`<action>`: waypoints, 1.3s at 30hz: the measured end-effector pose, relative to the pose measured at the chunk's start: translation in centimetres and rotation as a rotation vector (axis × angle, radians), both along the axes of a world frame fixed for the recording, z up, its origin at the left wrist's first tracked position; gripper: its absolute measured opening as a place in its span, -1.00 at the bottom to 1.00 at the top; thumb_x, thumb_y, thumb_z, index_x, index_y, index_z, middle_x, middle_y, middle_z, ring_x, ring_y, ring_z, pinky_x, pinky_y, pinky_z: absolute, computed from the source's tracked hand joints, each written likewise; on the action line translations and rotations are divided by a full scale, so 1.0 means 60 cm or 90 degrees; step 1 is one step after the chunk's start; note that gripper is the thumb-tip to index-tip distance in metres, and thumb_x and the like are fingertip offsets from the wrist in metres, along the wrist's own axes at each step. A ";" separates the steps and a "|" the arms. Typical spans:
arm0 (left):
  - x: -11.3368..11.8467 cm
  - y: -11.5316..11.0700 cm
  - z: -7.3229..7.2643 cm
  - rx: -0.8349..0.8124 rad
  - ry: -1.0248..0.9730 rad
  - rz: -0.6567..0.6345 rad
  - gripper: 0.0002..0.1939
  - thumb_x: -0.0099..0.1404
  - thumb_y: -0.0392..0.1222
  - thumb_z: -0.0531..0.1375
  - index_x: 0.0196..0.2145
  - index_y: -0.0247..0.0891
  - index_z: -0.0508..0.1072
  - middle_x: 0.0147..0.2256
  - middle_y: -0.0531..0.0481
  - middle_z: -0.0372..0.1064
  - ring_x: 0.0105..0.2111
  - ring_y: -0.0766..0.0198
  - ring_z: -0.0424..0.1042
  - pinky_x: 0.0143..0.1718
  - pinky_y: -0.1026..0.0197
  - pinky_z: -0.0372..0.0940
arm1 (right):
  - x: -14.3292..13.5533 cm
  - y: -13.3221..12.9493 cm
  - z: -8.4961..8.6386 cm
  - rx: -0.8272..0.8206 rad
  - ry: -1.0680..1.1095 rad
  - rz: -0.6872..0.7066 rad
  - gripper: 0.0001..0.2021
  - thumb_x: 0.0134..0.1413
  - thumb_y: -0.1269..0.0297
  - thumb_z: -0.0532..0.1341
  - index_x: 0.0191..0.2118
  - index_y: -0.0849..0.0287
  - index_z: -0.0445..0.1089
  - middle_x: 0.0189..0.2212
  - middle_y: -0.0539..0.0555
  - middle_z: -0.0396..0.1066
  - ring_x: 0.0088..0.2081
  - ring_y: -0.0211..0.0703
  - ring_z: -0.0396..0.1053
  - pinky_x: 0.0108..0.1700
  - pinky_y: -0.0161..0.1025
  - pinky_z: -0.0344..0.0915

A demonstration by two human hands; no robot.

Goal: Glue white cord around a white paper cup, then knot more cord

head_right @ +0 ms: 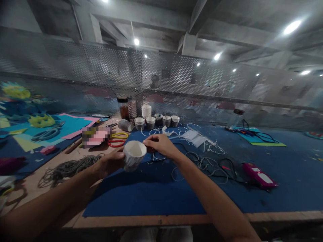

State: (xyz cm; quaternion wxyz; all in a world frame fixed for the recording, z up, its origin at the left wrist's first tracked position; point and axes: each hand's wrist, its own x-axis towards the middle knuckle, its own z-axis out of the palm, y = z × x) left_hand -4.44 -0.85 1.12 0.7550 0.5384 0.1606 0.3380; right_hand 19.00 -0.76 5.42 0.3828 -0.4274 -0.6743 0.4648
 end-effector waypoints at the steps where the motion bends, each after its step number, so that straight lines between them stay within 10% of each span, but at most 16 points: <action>1: 0.000 -0.001 0.002 0.003 0.007 0.002 -0.50 0.15 -0.14 0.27 0.05 -0.30 0.43 -0.22 -0.15 0.50 -0.31 0.13 0.43 -0.34 0.20 0.30 | 0.001 0.000 0.003 0.005 -0.004 0.004 -0.77 0.06 0.12 0.29 -0.34 0.21 0.51 -0.49 0.04 0.46 -0.45 -0.28 0.39 -0.33 -0.35 0.36; 11: -0.002 -0.002 0.009 0.073 0.033 0.036 -0.50 0.16 -0.13 0.27 0.06 -0.30 0.44 -0.28 -0.12 0.47 -0.36 0.17 0.38 -0.40 0.24 0.23 | 0.000 0.000 0.049 0.077 -0.149 0.056 -0.82 0.07 0.21 0.27 -0.31 0.22 0.53 -0.44 0.06 0.52 -0.44 -0.25 0.41 -0.36 -0.36 0.33; 23: 0.005 0.006 0.000 0.148 0.107 0.112 -0.42 0.06 -0.10 0.35 0.05 -0.29 0.45 -0.17 -0.15 0.49 -0.27 0.11 0.39 -0.34 0.24 0.21 | -0.013 -0.017 0.032 0.295 -0.321 -0.080 -0.89 0.10 0.29 0.25 -0.36 0.16 0.51 -0.41 0.03 0.54 -0.38 -0.23 0.42 -0.34 -0.33 0.23; 39: 0.007 0.004 0.003 0.146 0.136 0.118 -0.34 0.00 -0.09 0.38 0.06 -0.32 0.42 -0.14 -0.14 0.50 -0.16 0.06 0.40 -0.24 0.22 0.24 | -0.001 -0.020 0.040 0.200 -0.259 -0.005 -0.84 0.08 0.28 0.23 -0.29 0.22 0.53 -0.39 0.06 0.53 -0.37 -0.23 0.43 -0.31 -0.32 0.27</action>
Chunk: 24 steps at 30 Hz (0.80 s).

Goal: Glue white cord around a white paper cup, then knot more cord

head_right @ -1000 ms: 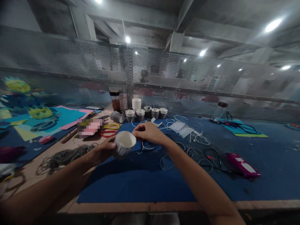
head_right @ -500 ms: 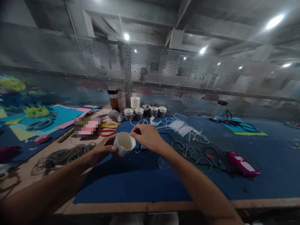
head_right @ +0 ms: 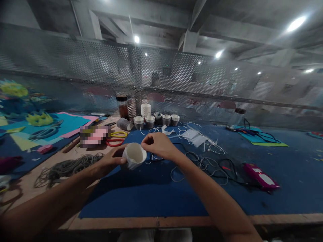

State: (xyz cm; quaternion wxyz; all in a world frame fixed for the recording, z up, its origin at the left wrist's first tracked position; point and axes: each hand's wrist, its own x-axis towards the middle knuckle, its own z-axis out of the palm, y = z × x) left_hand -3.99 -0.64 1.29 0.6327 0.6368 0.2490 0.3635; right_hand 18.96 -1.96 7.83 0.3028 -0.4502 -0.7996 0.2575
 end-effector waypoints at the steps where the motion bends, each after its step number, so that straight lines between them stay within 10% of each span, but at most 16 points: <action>1: 0.000 0.000 0.000 0.001 0.007 -0.002 -0.33 -0.01 -0.09 0.39 0.07 -0.32 0.41 -0.13 -0.14 0.49 -0.14 0.04 0.40 -0.22 0.21 0.25 | -0.002 -0.002 0.000 0.014 -0.018 -0.012 -0.84 0.07 0.28 0.23 -0.30 0.22 0.53 -0.40 0.05 0.53 -0.38 -0.24 0.42 -0.32 -0.32 0.26; 16: 0.002 -0.003 0.001 0.018 0.052 0.009 -0.38 0.05 -0.10 0.37 0.07 -0.29 0.41 -0.09 -0.13 0.47 -0.14 0.07 0.39 -0.15 0.17 0.25 | -0.016 -0.010 -0.014 0.152 -0.180 -0.095 -0.95 0.06 0.34 0.23 -0.33 0.15 0.44 -0.40 0.00 0.50 -0.42 -0.27 0.36 -0.40 -0.32 0.10; 24: -0.003 0.003 -0.002 -0.021 -0.021 -0.020 -0.35 0.07 -0.04 0.35 0.10 -0.30 0.40 -0.12 -0.16 0.48 -0.29 0.17 0.40 -0.37 0.27 0.24 | -0.006 0.003 0.001 0.010 -0.016 -0.016 -0.82 0.20 0.29 0.16 -0.25 0.22 0.50 -0.39 0.05 0.53 -0.38 -0.26 0.42 -0.32 -0.32 0.23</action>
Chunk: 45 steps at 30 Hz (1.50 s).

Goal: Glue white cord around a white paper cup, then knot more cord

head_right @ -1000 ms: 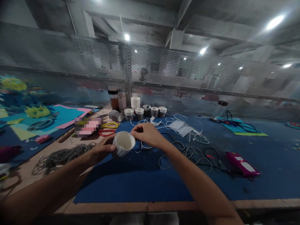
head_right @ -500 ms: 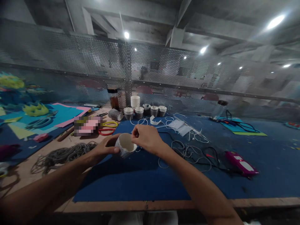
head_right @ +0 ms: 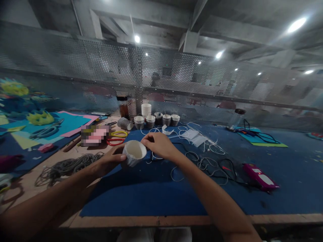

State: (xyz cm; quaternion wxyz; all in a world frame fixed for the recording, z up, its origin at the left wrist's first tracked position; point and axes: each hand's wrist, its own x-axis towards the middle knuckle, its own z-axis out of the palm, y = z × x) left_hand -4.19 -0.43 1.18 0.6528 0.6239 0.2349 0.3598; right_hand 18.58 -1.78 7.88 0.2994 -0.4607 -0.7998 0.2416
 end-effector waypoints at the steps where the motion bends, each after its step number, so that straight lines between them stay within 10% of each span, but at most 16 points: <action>1: 0.000 0.000 0.000 0.001 -0.001 0.000 -0.36 0.08 -0.04 0.35 0.10 -0.29 0.40 -0.13 -0.16 0.48 -0.30 0.18 0.39 -0.38 0.28 0.23 | 0.001 0.001 0.000 -0.012 0.013 0.006 -0.82 0.19 0.29 0.17 -0.25 0.22 0.51 -0.37 0.06 0.54 -0.37 -0.26 0.42 -0.32 -0.33 0.24; 17: 0.003 -0.007 0.004 0.042 0.080 0.025 -0.34 0.03 -0.12 0.39 0.09 -0.28 0.40 -0.05 -0.12 0.47 -0.06 0.03 0.40 -0.07 0.14 0.26 | -0.011 -0.009 -0.014 0.071 -0.096 -0.086 -0.93 0.01 0.34 0.26 -0.34 0.18 0.46 -0.42 0.02 0.49 -0.42 -0.27 0.36 -0.38 -0.34 0.18; 32: -0.002 -0.001 0.005 0.009 -0.048 0.018 -0.38 0.08 -0.06 0.32 0.10 -0.28 0.40 -0.11 -0.16 0.47 -0.21 0.10 0.40 -0.29 0.22 0.27 | 0.009 0.016 -0.010 -0.268 0.243 0.032 -0.85 0.14 0.25 0.27 -0.28 0.23 0.49 -0.42 0.07 0.51 -0.37 -0.23 0.46 -0.27 -0.29 0.43; 45: -0.002 0.001 -0.003 0.082 0.049 0.092 -0.42 0.04 -0.10 0.39 0.02 -0.25 0.42 -0.09 -0.11 0.46 -0.12 0.05 0.39 -0.17 0.19 0.27 | -0.004 -0.013 -0.002 0.046 -0.049 -0.060 -0.92 0.06 0.33 0.24 -0.36 0.21 0.47 -0.43 0.03 0.50 -0.43 -0.27 0.38 -0.37 -0.33 0.22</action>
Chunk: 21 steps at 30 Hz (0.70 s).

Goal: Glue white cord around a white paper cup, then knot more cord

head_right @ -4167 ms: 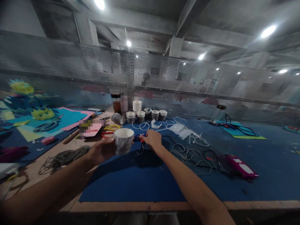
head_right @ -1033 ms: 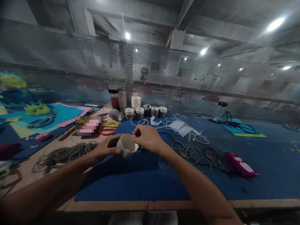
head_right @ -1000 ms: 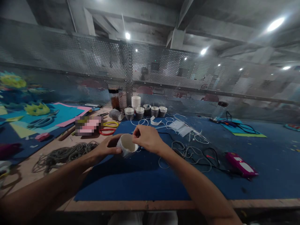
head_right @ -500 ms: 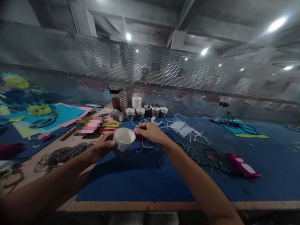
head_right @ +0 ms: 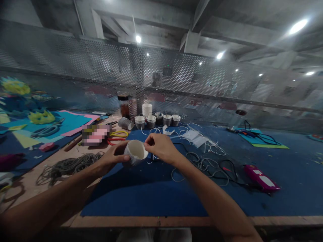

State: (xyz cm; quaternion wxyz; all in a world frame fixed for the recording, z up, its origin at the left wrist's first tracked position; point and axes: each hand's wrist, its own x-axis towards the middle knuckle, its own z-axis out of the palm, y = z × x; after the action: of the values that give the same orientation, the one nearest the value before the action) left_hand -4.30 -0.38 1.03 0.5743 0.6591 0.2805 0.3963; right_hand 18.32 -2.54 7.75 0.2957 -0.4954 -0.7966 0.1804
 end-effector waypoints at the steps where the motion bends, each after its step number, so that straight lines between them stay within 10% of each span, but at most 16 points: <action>1: 0.001 -0.002 0.001 0.000 0.004 0.002 -0.43 0.04 -0.11 0.39 0.02 -0.24 0.42 -0.09 -0.10 0.47 -0.11 0.05 0.39 -0.16 0.19 0.27 | -0.002 -0.002 -0.002 0.024 -0.026 -0.014 -0.94 0.04 0.35 0.24 -0.36 0.20 0.46 -0.44 0.02 0.50 -0.43 -0.27 0.37 -0.37 -0.33 0.20; 5: 0.002 -0.003 0.005 -0.009 0.016 0.019 -0.44 0.04 -0.10 0.38 0.02 -0.24 0.43 -0.10 -0.11 0.48 -0.12 0.05 0.40 -0.18 0.19 0.27 | -0.002 0.002 -0.007 0.064 -0.042 -0.019 -0.93 0.09 0.34 0.22 -0.35 0.18 0.46 -0.43 0.02 0.50 -0.41 -0.26 0.37 -0.35 -0.32 0.19; 12: -0.001 0.008 0.000 -0.005 -0.072 -0.024 -0.40 0.06 -0.06 0.35 0.06 -0.30 0.42 -0.12 -0.15 0.48 -0.15 0.05 0.40 -0.20 0.20 0.27 | 0.003 0.016 0.003 -0.171 0.193 0.061 -0.78 0.25 0.26 0.13 -0.30 0.25 0.47 -0.49 0.04 0.47 -0.46 -0.28 0.40 -0.39 -0.35 0.29; 21: 0.002 0.005 0.003 -0.010 -0.067 0.020 -0.39 0.04 -0.07 0.35 0.05 -0.28 0.41 -0.06 -0.16 0.47 -0.09 0.00 0.40 -0.15 0.16 0.29 | 0.006 0.024 -0.012 -0.115 0.186 0.053 -0.78 0.21 0.17 0.18 -0.31 0.22 0.44 -0.47 0.04 0.48 -0.44 -0.26 0.42 -0.34 -0.32 0.33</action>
State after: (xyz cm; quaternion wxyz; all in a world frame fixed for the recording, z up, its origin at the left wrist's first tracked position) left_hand -4.20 -0.09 1.23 0.5873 0.6283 0.2632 0.4371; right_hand 18.69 -1.11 7.03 0.3548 -0.4552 -0.7455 0.3334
